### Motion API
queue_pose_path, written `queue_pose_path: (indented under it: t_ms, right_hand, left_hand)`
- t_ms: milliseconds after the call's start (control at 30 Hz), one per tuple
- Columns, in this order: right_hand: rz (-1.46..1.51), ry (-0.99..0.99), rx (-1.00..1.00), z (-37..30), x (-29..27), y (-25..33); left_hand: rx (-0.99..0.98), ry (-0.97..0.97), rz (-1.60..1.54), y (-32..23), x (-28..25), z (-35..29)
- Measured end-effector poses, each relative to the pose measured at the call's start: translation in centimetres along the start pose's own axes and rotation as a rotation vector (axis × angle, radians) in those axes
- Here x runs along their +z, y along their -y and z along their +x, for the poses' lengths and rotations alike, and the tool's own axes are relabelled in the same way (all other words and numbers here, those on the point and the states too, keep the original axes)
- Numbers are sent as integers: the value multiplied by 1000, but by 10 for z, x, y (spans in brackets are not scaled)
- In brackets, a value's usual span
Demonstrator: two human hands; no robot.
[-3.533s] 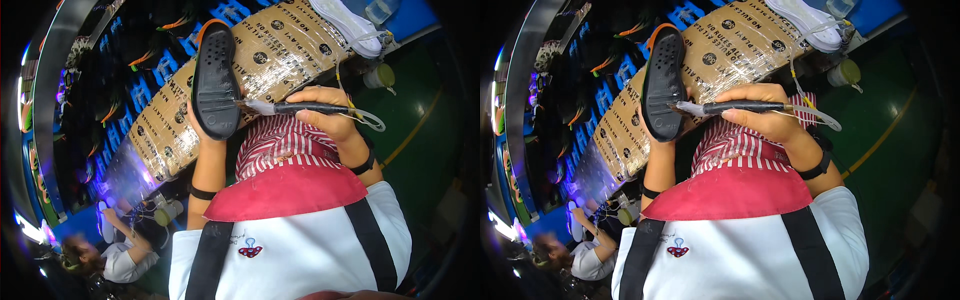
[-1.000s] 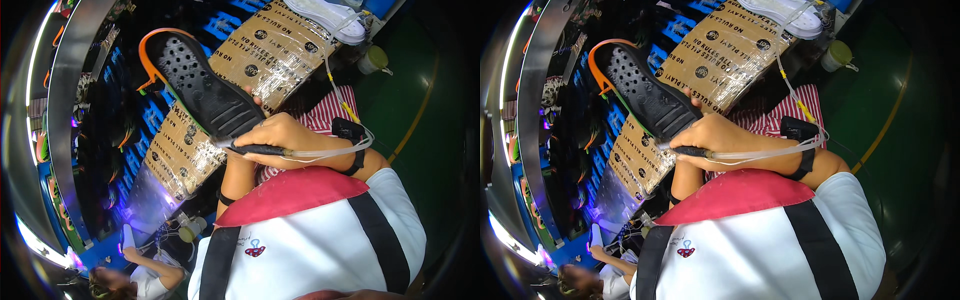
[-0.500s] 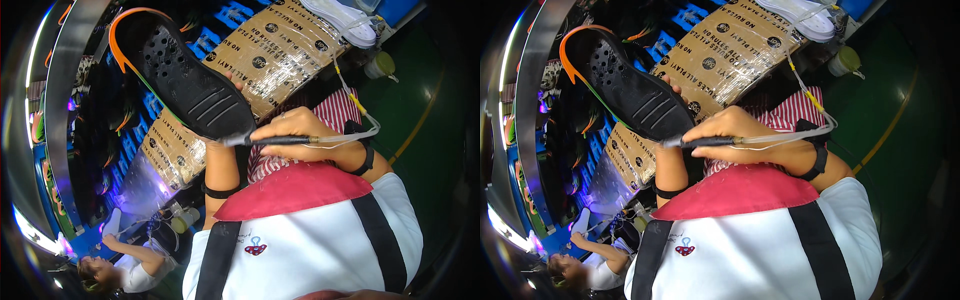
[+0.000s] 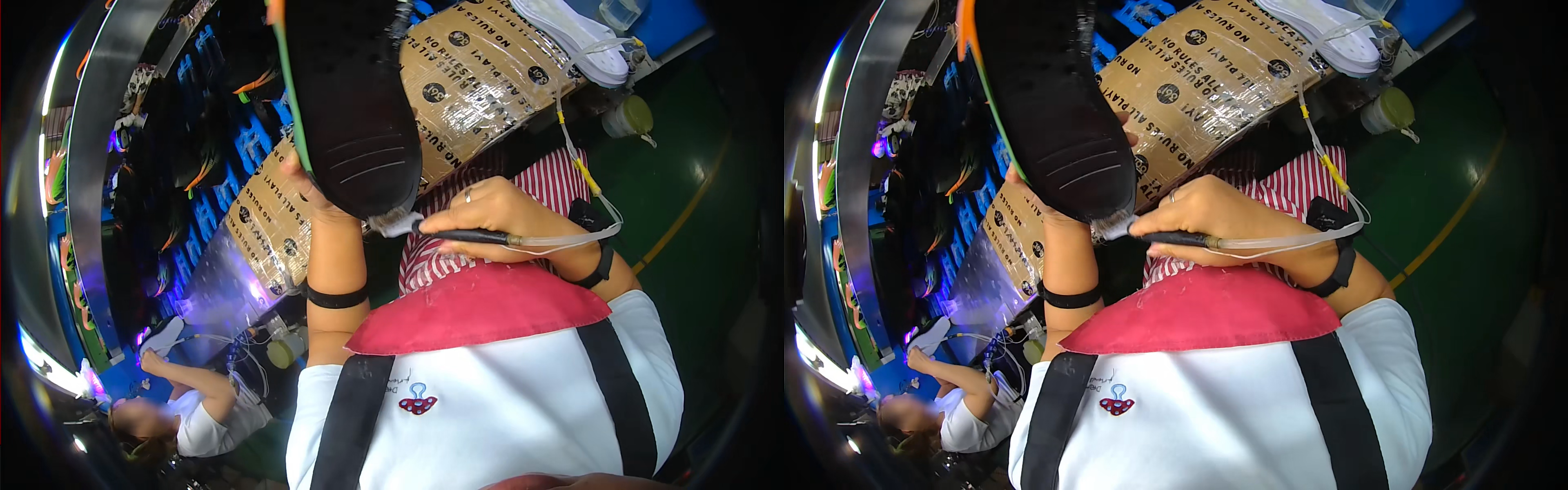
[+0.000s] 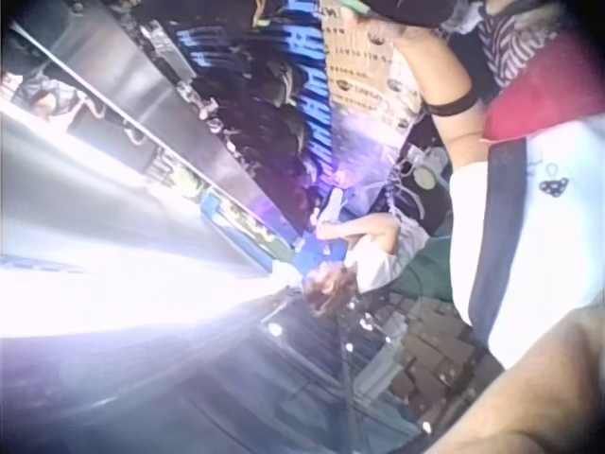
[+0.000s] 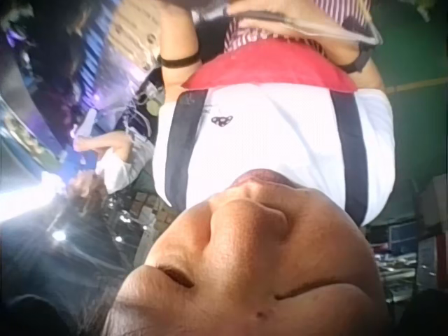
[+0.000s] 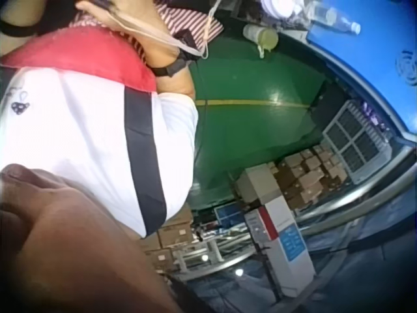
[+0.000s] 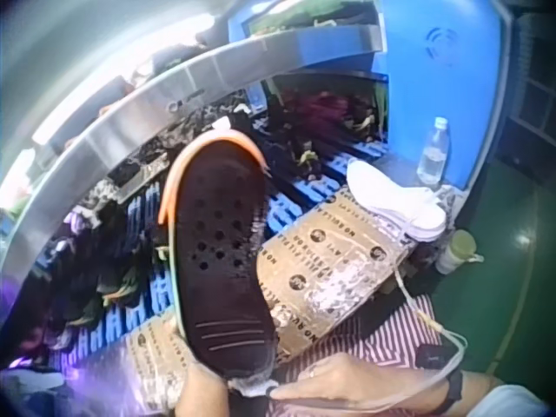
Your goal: The recorder uses a specialized brush or dispenser tool to apply a clear adhesive or primer to the interior surfaces and perimeter of black shoe soles.
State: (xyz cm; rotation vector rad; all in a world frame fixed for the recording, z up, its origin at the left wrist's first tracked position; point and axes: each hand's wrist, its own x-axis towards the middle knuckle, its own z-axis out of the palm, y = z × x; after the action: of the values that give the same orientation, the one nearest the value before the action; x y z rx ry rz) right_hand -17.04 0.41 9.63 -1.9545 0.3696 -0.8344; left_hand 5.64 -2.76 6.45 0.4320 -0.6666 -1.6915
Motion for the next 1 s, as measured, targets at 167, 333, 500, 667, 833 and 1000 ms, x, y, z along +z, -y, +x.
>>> queue_pose_path:
  t_ms: [167, 333, 500, 667, 833, 1000]
  right_hand:
    - [97, 1, 42, -1, -3, 3]
    - [-73, 63, 7, 3, -3, -3]
    - [28, 113, -37, 4, -8, 4]
    - [-124, 122, -80, 1, 5, -5]
    - [12, 108, -54, 2, -1, 5]
    - [-152, 15, -100, 5, 7, 1]
  left_hand:
    - [5, -77, -18, -8, -12, -3]
    - [-160, 20, 29, -15, -2, 4]
    - [-351, -156, 138, -14, 16, 2]
    - [-607, -318, 370, -18, 21, 4]
    - [-694, -306, 446, -25, 31, 6]
    - [-780, -241, 508, -29, 23, 13]
